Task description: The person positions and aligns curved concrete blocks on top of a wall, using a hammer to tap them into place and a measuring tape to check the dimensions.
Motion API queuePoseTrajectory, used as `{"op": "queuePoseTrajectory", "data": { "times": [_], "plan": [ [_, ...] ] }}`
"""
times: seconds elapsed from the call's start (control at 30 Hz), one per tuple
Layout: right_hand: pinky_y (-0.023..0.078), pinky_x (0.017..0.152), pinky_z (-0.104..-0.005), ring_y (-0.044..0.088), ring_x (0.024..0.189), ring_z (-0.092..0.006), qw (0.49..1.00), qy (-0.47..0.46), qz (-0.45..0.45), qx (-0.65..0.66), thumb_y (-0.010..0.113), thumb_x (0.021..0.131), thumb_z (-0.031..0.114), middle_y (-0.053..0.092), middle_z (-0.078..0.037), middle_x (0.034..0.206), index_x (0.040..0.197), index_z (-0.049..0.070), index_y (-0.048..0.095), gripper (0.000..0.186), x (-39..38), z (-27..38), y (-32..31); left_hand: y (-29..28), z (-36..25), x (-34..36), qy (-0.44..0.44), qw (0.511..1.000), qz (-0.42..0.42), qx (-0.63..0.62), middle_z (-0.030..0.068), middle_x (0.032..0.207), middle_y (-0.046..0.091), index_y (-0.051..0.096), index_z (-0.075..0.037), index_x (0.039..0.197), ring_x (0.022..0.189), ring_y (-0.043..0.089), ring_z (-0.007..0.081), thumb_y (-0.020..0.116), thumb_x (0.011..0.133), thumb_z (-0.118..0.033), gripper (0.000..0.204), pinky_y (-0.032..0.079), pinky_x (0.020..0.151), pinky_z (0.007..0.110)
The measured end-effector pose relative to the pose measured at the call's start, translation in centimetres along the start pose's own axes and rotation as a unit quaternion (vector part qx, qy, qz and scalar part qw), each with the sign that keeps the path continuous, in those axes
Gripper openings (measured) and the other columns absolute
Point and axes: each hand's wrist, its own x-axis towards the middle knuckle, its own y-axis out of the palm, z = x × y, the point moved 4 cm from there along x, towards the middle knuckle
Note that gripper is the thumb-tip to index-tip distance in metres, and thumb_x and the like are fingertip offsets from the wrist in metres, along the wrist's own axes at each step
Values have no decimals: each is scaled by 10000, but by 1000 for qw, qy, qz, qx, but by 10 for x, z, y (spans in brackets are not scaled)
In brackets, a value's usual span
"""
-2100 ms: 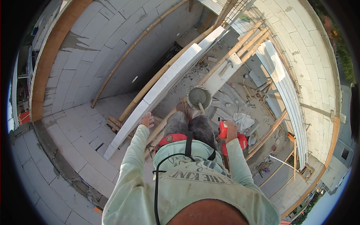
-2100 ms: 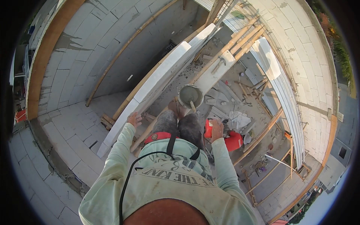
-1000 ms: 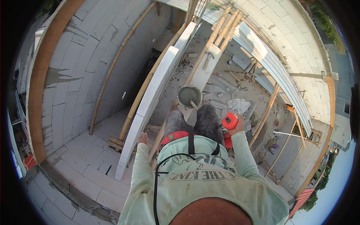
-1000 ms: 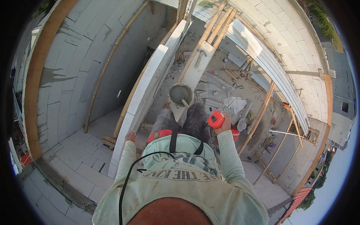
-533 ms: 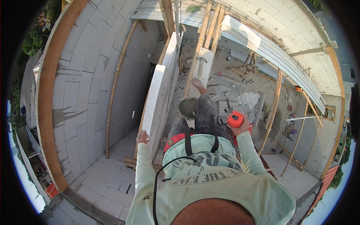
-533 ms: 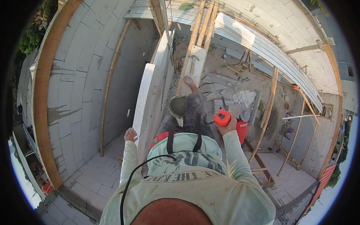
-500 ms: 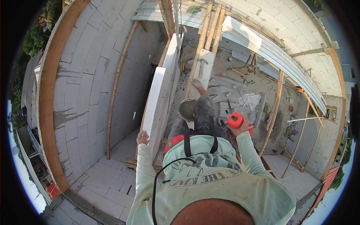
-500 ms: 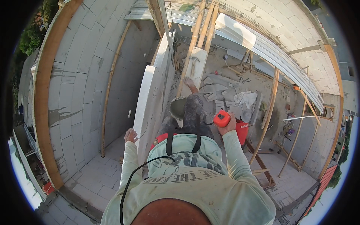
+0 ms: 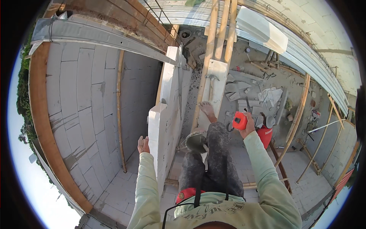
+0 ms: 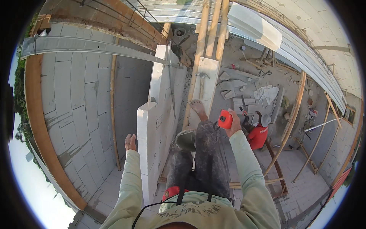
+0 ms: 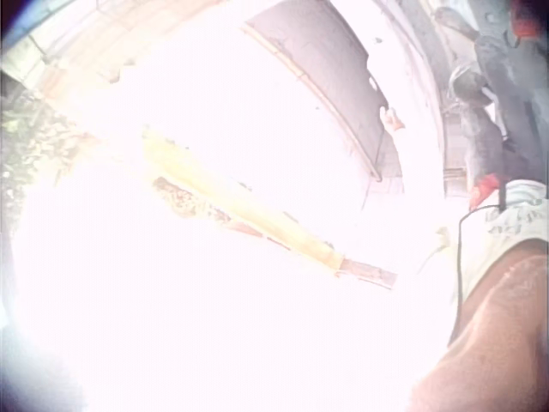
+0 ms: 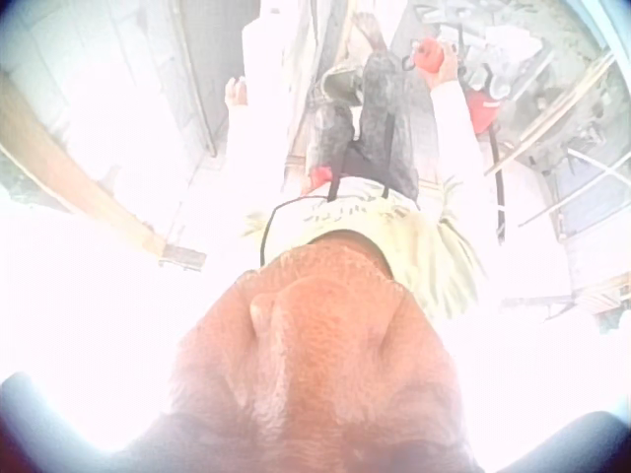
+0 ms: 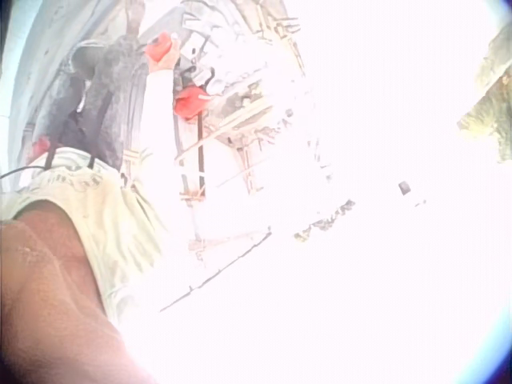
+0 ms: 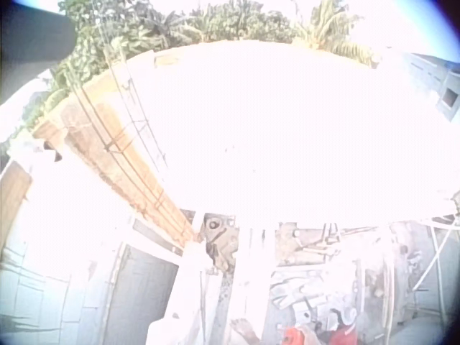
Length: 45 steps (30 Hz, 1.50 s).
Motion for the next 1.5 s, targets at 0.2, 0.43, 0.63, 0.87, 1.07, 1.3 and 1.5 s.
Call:
{"op": "queuePoseTrajectory", "data": {
  "times": [0.2,0.43,0.63,0.87,1.07,1.3,1.5],
  "plan": [
    [496,501,-377,603,677,-246,999,52,-11,-4,560,824,341,572,-85,828,944,57,500,315,100,14,-35,63,-25,60,19,989,-85,120,234,1277,456,469,25,1245,1156,454,358,539,836,-444,626,370,956,389],
    [493,539,-367,582,677,-211,990,85,-61,-98,579,795,353,542,-61,811,961,88,504,322,206,7,-52,85,-5,93,-32,982,-134,133,220,1276,469,461,30,1253,1172,444,358,381,885,-525,670,336,986,399],
    [479,524,-305,541,649,-159,953,12,-102,-284,635,744,373,523,-51,789,918,58,545,370,309,23,-44,105,14,100,-108,979,-167,37,190,1263,492,466,36,1258,1140,474,289,318,898,-552,705,342,974,346],
    [485,653,-324,568,714,-199,871,-49,-92,-479,691,652,456,581,-102,885,1001,-28,540,616,427,44,-4,112,1,85,-150,957,-248,-26,204,1241,494,444,34,1277,1100,488,303,329,870,-613,774,379,942,368],
    [442,857,-353,562,995,-312,730,-143,-115,-658,705,618,502,563,-207,1088,1098,-45,502,756,492,68,49,133,-30,77,-136,954,-266,-20,200,1086,552,518,46,1135,938,547,294,347,849,-634,757,440,827,411],
    [423,888,-424,529,1040,-375,560,-304,-111,-763,674,716,437,532,-223,1135,1179,-26,443,695,587,64,95,120,-15,73,-70,934,-275,217,196,1023,563,513,57,1110,893,549,306,276,886,-600,733,441,832,427],
    [461,797,-437,513,984,-358,365,-361,-12,-858,515,818,314,452,-231,1136,879,31,618,308,614,31,120,93,25,69,18,940,-215,265,156,1135,492,340,-12,1263,987,544,280,426,903,-421,552,468,815,405]
  ]
}}
